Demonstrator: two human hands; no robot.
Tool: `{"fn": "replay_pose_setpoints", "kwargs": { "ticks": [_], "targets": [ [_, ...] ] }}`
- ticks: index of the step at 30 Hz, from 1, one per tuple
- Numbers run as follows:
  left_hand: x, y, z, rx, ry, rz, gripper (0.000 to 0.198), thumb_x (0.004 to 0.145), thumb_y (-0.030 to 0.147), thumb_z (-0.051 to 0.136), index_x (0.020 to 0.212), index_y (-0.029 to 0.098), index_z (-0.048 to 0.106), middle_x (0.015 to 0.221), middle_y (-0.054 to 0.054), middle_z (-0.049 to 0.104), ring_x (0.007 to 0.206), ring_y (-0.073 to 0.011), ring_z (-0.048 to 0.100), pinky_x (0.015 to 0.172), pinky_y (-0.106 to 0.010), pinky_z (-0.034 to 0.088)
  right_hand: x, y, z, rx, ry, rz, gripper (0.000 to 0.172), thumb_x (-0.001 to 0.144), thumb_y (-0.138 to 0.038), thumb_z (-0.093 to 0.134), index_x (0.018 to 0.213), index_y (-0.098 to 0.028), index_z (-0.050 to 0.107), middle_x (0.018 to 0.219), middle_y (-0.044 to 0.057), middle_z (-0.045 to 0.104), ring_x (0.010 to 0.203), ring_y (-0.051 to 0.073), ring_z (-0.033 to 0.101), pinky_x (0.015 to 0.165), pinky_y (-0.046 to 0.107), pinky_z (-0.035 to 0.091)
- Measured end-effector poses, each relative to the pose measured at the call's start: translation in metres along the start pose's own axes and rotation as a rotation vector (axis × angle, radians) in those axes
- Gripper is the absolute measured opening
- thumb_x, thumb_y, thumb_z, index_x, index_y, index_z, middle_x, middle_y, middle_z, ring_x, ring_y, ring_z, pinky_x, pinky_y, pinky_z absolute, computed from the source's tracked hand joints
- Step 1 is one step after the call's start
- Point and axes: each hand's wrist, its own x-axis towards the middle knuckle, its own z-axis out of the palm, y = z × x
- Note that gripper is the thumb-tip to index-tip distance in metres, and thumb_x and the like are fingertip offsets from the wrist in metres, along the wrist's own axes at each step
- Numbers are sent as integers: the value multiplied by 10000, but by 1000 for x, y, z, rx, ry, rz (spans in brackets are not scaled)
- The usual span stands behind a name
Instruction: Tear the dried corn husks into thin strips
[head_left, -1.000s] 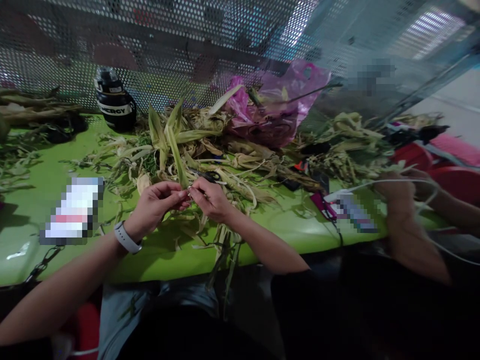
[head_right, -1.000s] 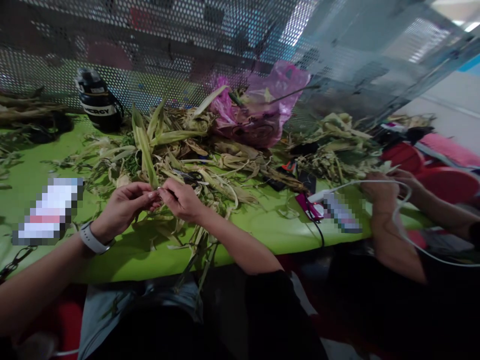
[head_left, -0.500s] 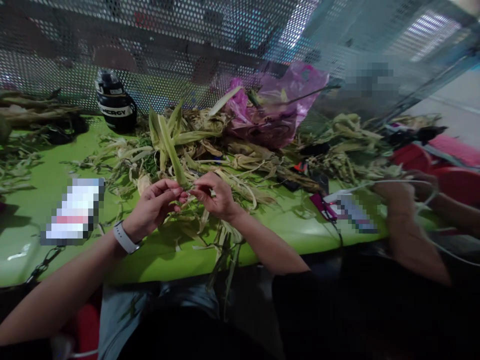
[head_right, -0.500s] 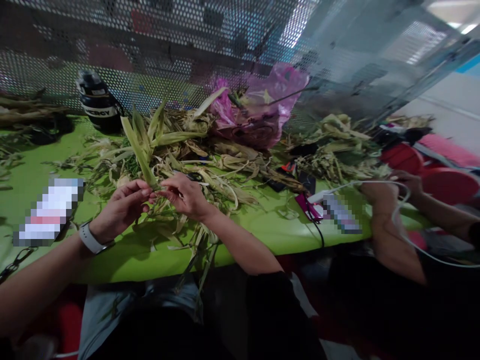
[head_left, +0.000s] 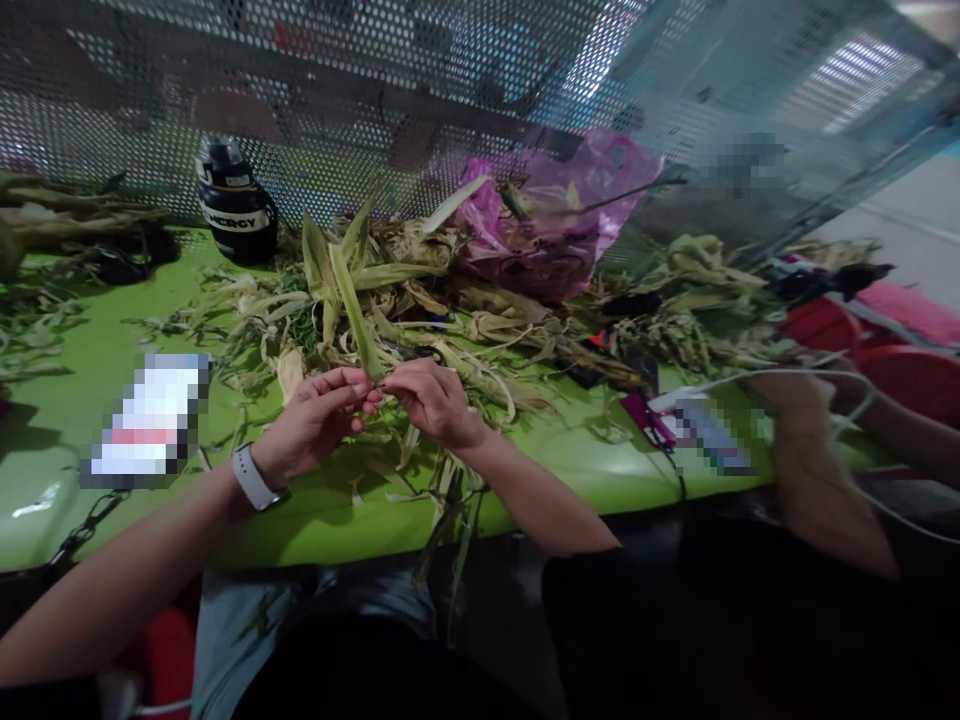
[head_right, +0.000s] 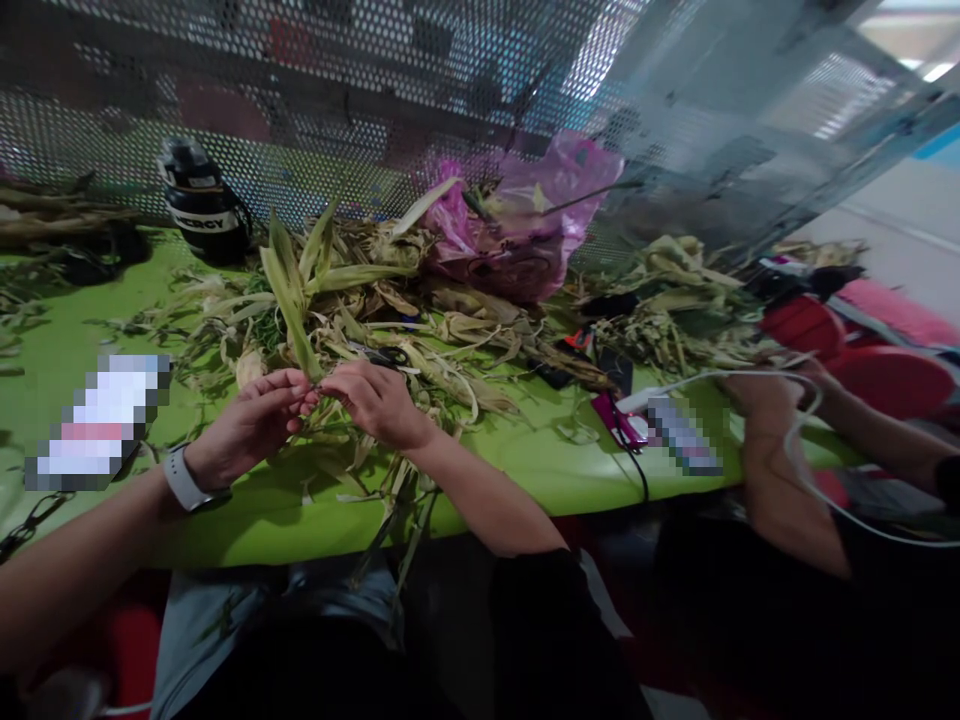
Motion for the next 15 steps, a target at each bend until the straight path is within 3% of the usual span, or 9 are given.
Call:
{"fn": "replay_pose_setpoints", "kwargs": {
  "ticks": [9,15],
  "targets": [
    [0,-9,-1,121,79,128,266,662,263,808,823,143,634,734,-10,680,676,-130,664,507,-185,523,8,-14,4,-84,-2,147,72,927,-215,513,993,-219,543,858,50,644,811,157,628,706,293,533],
    [0,-12,-2,230,65,200,269,680,305,801,838,144,655,740,-24,692,684,-146,670,556,-216,548,0,-16,10,90,26,315,233,911,-214,528,1138,-227,473,929,42,622,794,138,623,696,283,528]
  ]
}}
